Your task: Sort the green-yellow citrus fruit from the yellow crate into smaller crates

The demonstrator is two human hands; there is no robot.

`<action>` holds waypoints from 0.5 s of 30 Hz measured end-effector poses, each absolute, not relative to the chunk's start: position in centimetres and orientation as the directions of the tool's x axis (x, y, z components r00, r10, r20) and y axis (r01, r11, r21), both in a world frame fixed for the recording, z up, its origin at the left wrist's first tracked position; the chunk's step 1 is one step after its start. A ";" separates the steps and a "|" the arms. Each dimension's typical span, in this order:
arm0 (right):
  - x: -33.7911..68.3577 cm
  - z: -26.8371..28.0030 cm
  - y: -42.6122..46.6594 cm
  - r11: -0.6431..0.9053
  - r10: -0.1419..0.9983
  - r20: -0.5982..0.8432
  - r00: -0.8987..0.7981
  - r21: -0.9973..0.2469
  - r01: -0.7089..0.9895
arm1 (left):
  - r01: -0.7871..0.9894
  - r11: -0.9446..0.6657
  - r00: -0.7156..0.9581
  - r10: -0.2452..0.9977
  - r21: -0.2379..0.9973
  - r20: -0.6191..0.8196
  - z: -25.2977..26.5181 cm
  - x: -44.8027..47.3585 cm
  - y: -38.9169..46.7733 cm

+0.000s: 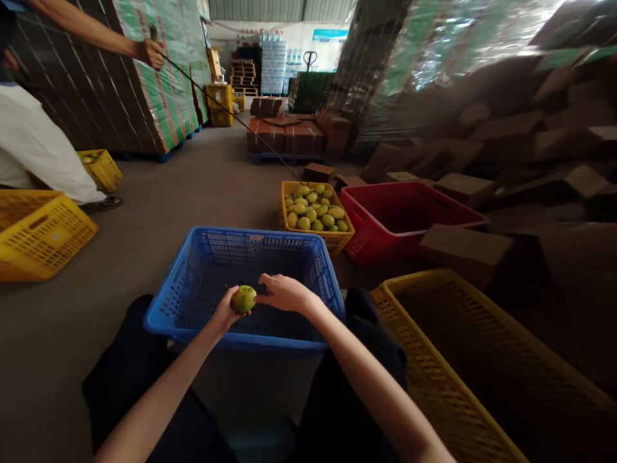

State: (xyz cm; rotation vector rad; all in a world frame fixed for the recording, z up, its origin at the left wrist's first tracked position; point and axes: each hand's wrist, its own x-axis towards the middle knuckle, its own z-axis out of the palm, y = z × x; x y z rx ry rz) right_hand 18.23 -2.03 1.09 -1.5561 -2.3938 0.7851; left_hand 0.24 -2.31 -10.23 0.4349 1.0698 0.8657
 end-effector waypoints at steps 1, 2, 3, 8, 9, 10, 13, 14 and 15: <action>17.9 -0.8 -1.7 0.285 0.897 -0.150 -0.416 -0.522 0.804 | -0.400 0.604 0.172 0.788 0.689 -0.591 -10.2 0.3 -2.3; 17.5 -2.7 -1.7 0.272 0.893 -0.167 -0.419 -0.541 0.796 | -0.395 0.599 0.137 0.788 0.697 -0.600 -10.2 0.4 -2.3; 17.2 -4.4 -1.9 0.268 0.883 -0.179 -0.434 -0.566 0.779 | -0.382 0.585 0.110 0.798 0.716 -0.593 -10.3 0.4 -2.3; 16.0 -7.8 -2.7 0.214 0.890 -0.161 -0.427 -0.679 0.702 | -0.300 0.465 0.094 0.883 0.833 -0.460 -10.8 0.1 -2.6; 16.0 -7.5 -2.6 0.191 0.898 -0.151 -0.414 -0.713 0.675 | -0.269 0.439 0.112 0.898 0.857 -0.425 -10.7 0.1 -2.7; 16.0 -7.2 -2.4 0.175 0.903 -0.139 -0.407 -0.746 0.643 | -0.240 0.408 0.134 0.913 0.881 -0.386 -10.5 0.0 -2.8; 16.2 -6.3 -2.0 0.197 0.910 -0.064 -0.410 -0.803 0.562 | -0.251 0.288 0.162 0.954 0.924 -0.253 -9.7 0.1 -3.2; 16.3 -6.1 -2.0 0.223 0.910 -0.027 -0.414 -0.809 0.544 | -0.294 0.264 0.164 0.961 0.919 -0.224 -9.4 0.1 -3.3; 16.4 -6.0 -2.1 0.255 0.911 0.018 -0.413 -0.811 0.527 | -0.345 0.253 0.166 0.964 0.904 -0.207 -9.1 0.1 -3.4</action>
